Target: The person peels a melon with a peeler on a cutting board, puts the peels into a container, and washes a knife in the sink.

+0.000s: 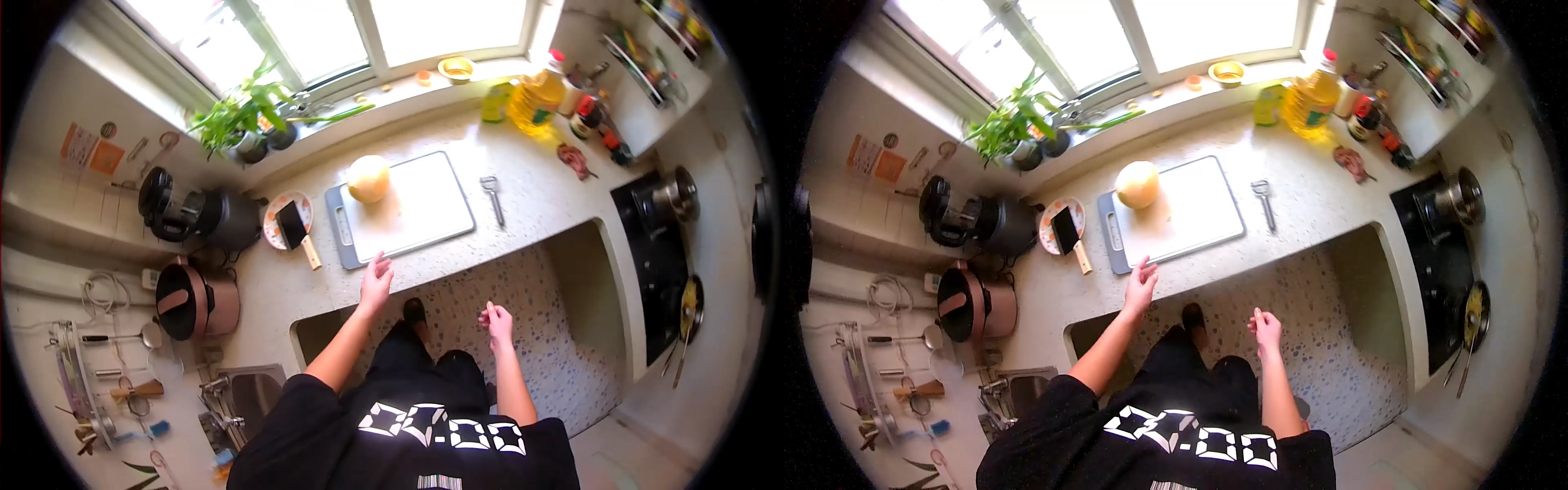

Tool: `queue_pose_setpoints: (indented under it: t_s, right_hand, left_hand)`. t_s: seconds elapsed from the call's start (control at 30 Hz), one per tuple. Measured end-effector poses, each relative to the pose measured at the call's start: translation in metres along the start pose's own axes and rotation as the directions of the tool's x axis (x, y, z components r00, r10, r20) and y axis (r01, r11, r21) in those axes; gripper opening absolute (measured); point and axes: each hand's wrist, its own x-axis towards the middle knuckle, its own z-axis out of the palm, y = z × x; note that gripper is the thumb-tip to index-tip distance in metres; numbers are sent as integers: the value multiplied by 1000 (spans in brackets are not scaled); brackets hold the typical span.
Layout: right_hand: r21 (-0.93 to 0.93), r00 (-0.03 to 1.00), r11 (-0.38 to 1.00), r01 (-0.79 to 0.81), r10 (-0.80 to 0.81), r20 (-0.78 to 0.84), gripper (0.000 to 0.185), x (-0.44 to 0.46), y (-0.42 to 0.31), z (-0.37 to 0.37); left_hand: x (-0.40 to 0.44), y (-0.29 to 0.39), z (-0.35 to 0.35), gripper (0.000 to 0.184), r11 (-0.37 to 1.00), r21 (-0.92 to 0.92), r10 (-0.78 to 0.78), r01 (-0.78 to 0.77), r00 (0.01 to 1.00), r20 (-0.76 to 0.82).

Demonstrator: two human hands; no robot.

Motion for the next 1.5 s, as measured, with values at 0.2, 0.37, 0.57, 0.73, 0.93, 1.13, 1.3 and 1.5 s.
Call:
queue_pose_setpoints:
  t_s: [0.2, 0.37, 0.57, 0.73, 0.93, 1.13, 1.3, 1.5]
  right_hand:
    - [-229, 967, 940, 252, -235, 96, 18, 55, -63, 86]
    - [-596, 895, 698, 397, -438, 83, 36, 106, -105, 88]
    - [-800, 819, 445, 402, -565, 98, 42, 165, -143, 70]
    - [-880, 853, 340, 332, -507, 125, 48, 204, -178, 73]
    - [-859, 856, 362, 361, -494, 151, 49, 233, -193, 78]
    - [-848, 859, 364, 385, -478, 185, 44, 252, -195, 75]
    - [-859, 847, 332, 389, -496, 192, 34, 260, -193, 77]
    - [-747, 916, 578, 328, -388, 102, 31, 241, -213, 84]
  left_hand:
    - [69, 38, -46, 69, 969, 187, 186, -161, 974, -125]
    - [133, 84, -58, 66, 854, 471, 339, -224, 924, -176]
    - [204, 109, -46, 64, 735, 658, 319, -164, 940, -122]
    - [234, 119, -35, 66, 546, 836, 145, -41, 988, -47]
    - [227, 159, -21, 67, 470, 858, -39, 208, 976, -215]
    - [230, 179, -31, 63, 350, 916, 56, 194, 972, -227]
    - [261, 102, -36, 45, 512, 820, 403, -257, 914, 34]
    - [267, 92, -27, 50, 575, 771, 438, -273, 899, -9]
